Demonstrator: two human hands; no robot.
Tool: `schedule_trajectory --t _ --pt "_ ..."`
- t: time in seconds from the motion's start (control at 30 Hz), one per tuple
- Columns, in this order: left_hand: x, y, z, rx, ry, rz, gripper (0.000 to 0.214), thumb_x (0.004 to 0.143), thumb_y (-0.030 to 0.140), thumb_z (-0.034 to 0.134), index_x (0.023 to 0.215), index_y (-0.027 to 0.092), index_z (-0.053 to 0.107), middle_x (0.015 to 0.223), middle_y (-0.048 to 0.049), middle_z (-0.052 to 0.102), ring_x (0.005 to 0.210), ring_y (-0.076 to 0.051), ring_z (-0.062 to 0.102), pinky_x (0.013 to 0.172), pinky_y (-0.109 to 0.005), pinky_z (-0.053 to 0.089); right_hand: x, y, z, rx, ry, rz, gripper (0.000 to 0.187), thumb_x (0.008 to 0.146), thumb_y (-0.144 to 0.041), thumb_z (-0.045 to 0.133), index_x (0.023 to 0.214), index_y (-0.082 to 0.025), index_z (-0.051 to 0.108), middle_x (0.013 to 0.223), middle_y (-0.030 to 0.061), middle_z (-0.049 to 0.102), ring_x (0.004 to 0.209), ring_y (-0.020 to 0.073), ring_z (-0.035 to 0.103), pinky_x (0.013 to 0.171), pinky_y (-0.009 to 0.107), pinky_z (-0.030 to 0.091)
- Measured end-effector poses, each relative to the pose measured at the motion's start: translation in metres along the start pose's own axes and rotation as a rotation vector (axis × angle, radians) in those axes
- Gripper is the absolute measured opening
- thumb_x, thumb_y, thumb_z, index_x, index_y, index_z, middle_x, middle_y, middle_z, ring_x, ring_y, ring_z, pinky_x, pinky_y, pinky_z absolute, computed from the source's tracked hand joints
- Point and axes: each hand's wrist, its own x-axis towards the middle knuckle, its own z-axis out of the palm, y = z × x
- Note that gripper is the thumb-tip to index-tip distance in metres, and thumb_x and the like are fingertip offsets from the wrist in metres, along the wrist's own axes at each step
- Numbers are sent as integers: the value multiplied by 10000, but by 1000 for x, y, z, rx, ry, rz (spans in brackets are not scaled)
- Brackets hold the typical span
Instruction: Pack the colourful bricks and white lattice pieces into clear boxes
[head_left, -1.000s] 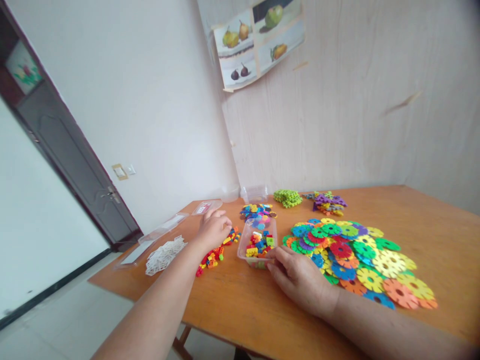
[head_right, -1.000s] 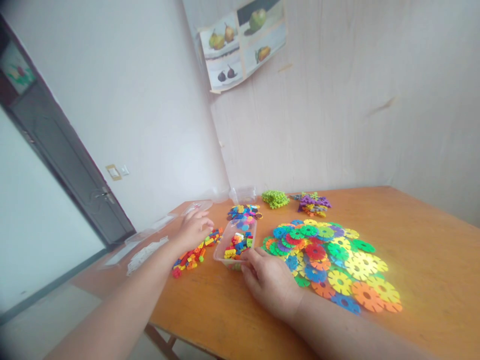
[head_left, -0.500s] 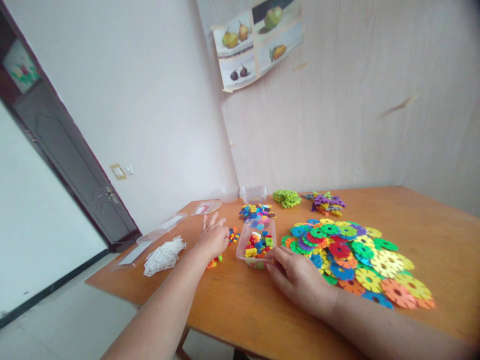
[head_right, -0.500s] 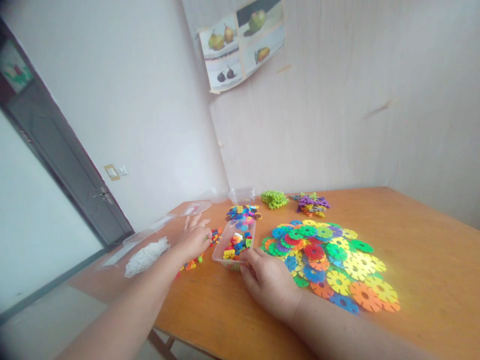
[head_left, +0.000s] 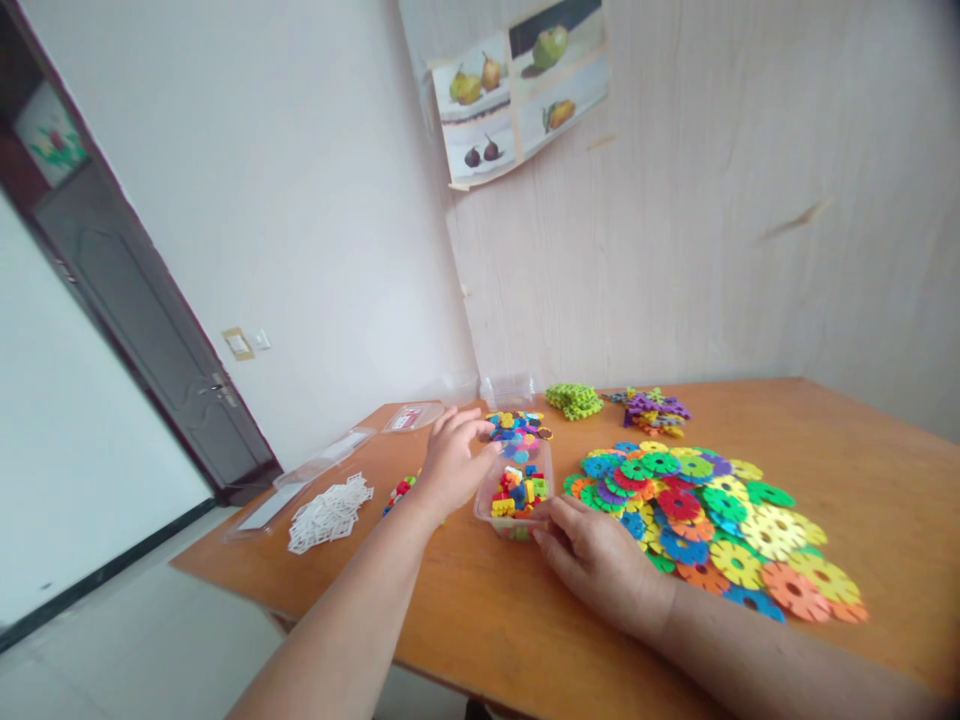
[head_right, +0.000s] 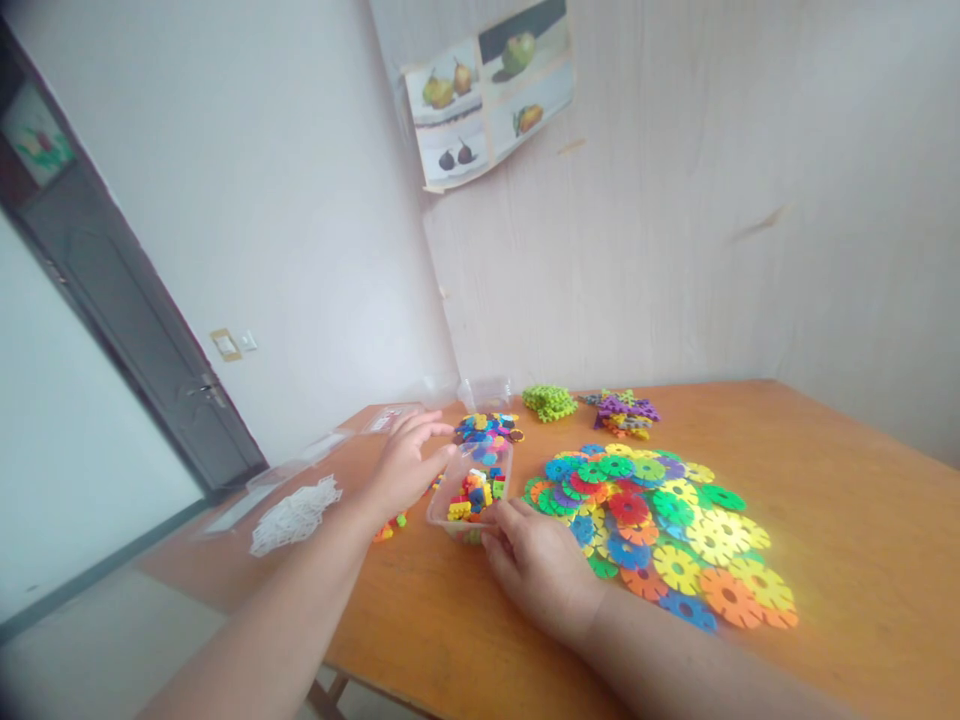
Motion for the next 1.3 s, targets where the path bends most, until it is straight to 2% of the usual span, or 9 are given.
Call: schedule_trajectory --t 0.23,0.4,0.57,0.73,0.9,1.1,1.3 --pt "-42 -31 -19 15 182 -61 236 880 358 572 1063 254 679 1278 -43 626 1306 -240 471 1144 -411 340 -4 -18 -5 -188 -8 -35 222 987 -327 411 881 -233 582 862 24 657 751 164 628 625 260 374" --pt "-72 -60 -35 8 209 -164 241 878 384 556 1014 244 698 1223 -53 657 1212 -244 555 1101 -425 385 -2 -17 -6 -264 30 2 222 985 -332 416 876 -233 583 869 19 663 732 160 635 600 258 352" --pt "-96 -89 -42 -46 286 -253 302 868 432 546 973 199 707 1115 -85 702 1118 -262 617 1038 -451 435 -1 -15 -7 -256 43 12 228 979 -349 418 883 -237 593 866 18 666 738 163 643 620 256 383" --pt "-113 -99 -45 -175 286 -364 379 907 460 485 1072 179 678 1145 -100 704 1134 -250 625 1037 -426 447 0 -5 -10 -230 33 42 263 979 -397 406 911 -245 609 883 24 683 750 178 659 661 272 437" --pt "-118 -99 -39 -305 213 -466 505 959 518 378 1211 162 633 1314 -127 636 1238 -251 578 1066 -418 433 -1 3 -13 -255 41 72 308 982 -445 381 950 -257 623 899 31 701 766 204 673 669 294 452" --pt "-110 -108 -27 -363 100 -526 666 954 631 283 1285 152 607 1423 -140 552 1340 -270 496 1096 -405 419 -9 -5 -20 -218 44 141 416 953 -515 432 1264 -255 526 669 -23 625 604 192 626 544 278 407" --pt "-94 -123 -18 -411 69 -606 792 936 694 183 1383 137 525 1507 -138 451 1420 -255 388 1161 -394 333 9 -23 -29 -171 115 25 287 960 -410 439 1116 -245 615 838 14 668 709 168 633 646 271 455"
